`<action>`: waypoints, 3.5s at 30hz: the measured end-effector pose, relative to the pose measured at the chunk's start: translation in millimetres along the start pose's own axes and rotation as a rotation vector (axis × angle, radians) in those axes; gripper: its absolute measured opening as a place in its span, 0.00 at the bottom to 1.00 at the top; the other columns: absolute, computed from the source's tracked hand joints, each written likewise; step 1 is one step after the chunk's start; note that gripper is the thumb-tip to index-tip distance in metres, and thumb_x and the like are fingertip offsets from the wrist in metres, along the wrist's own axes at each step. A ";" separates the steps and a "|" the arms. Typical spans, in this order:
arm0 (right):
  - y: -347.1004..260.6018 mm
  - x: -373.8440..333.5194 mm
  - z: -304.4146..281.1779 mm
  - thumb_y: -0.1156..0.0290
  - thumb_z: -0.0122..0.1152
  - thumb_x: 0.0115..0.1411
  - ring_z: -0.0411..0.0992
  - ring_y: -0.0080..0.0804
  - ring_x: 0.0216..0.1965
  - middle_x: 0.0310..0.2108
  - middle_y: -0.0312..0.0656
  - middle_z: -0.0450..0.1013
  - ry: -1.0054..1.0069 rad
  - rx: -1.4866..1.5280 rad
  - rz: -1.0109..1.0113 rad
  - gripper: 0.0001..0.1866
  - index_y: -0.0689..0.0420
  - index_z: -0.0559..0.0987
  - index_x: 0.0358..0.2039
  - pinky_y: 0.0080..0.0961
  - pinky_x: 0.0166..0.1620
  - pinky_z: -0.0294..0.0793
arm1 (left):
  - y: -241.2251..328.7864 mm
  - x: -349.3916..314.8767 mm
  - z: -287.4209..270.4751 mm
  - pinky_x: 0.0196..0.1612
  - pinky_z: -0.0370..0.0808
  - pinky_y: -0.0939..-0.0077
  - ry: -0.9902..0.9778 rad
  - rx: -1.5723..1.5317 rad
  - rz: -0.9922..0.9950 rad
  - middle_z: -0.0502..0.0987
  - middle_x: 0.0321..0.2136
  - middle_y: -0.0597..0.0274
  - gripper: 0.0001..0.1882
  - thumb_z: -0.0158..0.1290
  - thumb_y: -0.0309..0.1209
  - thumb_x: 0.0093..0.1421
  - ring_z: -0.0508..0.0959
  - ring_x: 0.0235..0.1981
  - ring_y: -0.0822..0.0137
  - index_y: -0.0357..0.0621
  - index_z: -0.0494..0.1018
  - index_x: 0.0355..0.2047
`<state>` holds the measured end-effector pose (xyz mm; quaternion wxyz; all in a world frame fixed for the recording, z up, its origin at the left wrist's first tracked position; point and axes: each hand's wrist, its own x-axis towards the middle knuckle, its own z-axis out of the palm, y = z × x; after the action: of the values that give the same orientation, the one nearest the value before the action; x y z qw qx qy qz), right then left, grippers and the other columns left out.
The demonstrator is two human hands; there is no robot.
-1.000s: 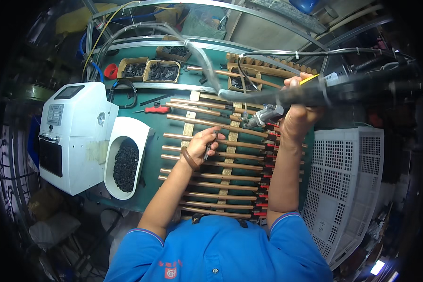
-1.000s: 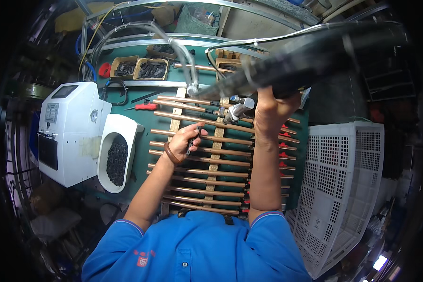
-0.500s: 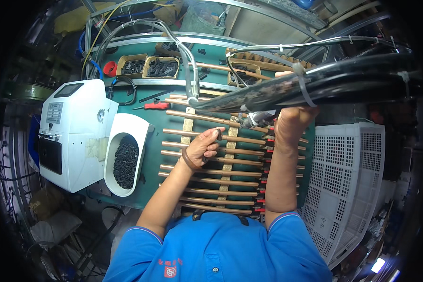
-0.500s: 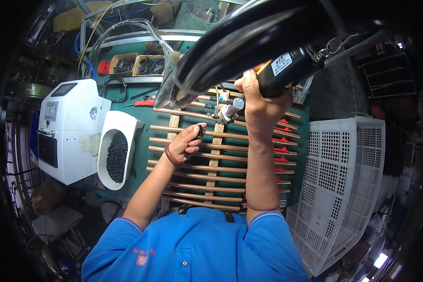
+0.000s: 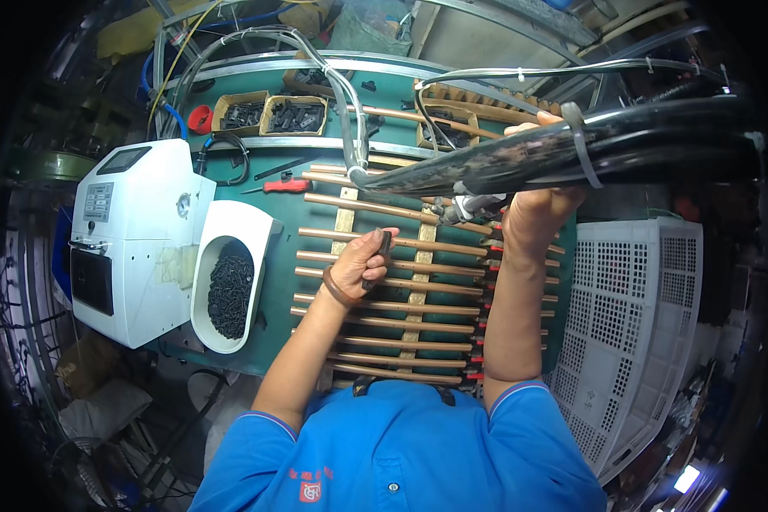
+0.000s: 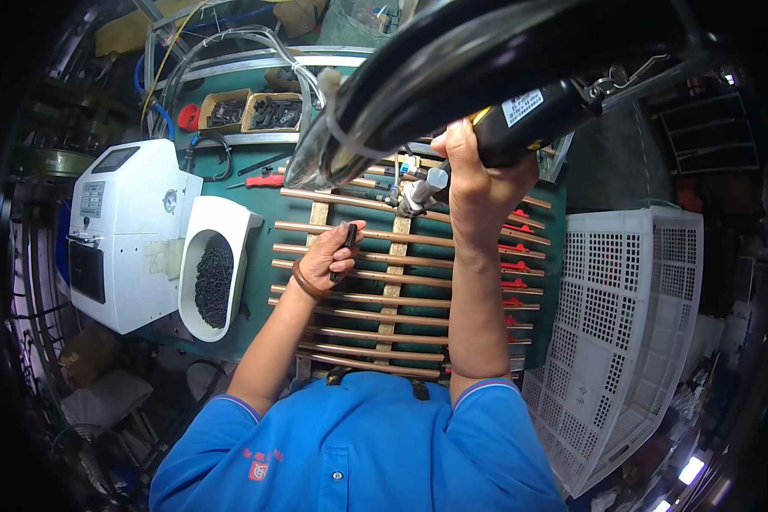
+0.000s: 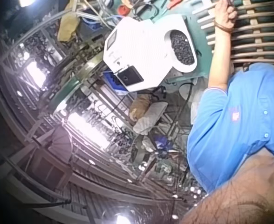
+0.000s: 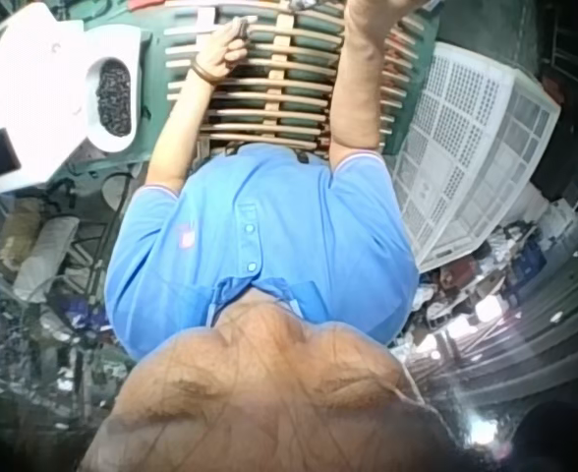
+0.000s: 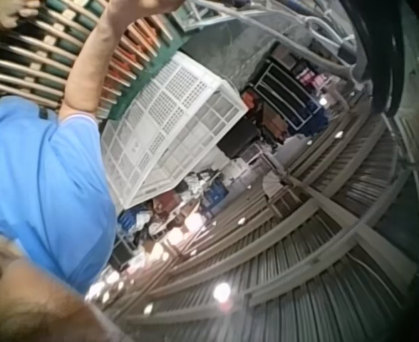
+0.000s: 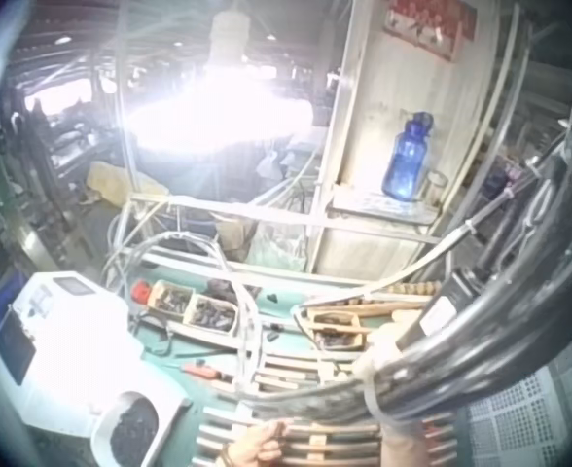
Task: The person uses a handheld tool to attach small black components to the ends of multiple metal rods arranged on a wooden jig. They then transfer the rods into a white basket, reload the jig with new rods, and continue the attachment process.
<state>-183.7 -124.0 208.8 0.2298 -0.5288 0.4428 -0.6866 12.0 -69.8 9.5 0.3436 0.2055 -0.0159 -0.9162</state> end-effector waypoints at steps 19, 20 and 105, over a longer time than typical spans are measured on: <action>-1.4 4.4 2.0 0.83 0.57 0.53 0.73 0.21 0.24 0.26 0.39 0.74 0.114 0.115 0.006 0.15 0.65 0.70 0.43 0.17 0.31 0.76 | -78.7 -126.1 46.7 0.43 0.74 0.71 -0.775 1.251 -0.167 0.77 0.35 0.58 0.13 0.55 0.35 0.60 0.78 0.39 0.63 0.41 0.77 0.41; -1.7 4.1 1.4 0.83 0.57 0.53 0.73 0.21 0.24 0.26 0.39 0.74 0.117 0.113 0.003 0.15 0.65 0.70 0.42 0.17 0.31 0.76 | -77.2 -128.8 45.2 0.43 0.74 0.71 -0.757 1.233 -0.159 0.77 0.36 0.57 0.13 0.55 0.35 0.59 0.77 0.40 0.62 0.41 0.77 0.42; 29.5 -14.3 21.0 0.77 0.53 0.60 0.71 0.23 0.24 0.26 0.41 0.73 0.090 -0.109 0.025 0.10 0.65 0.69 0.41 0.21 0.34 0.72 | 17.7 102.5 -44.2 0.33 0.73 0.63 0.164 2.011 0.778 0.77 0.27 0.56 0.07 0.57 0.32 0.52 0.77 0.31 0.50 0.50 0.72 0.32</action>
<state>-163.8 -135.2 177.3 0.1889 -0.5038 0.4960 -0.6815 -29.5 -143.5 -65.3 0.2847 0.4349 -0.8018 -0.2950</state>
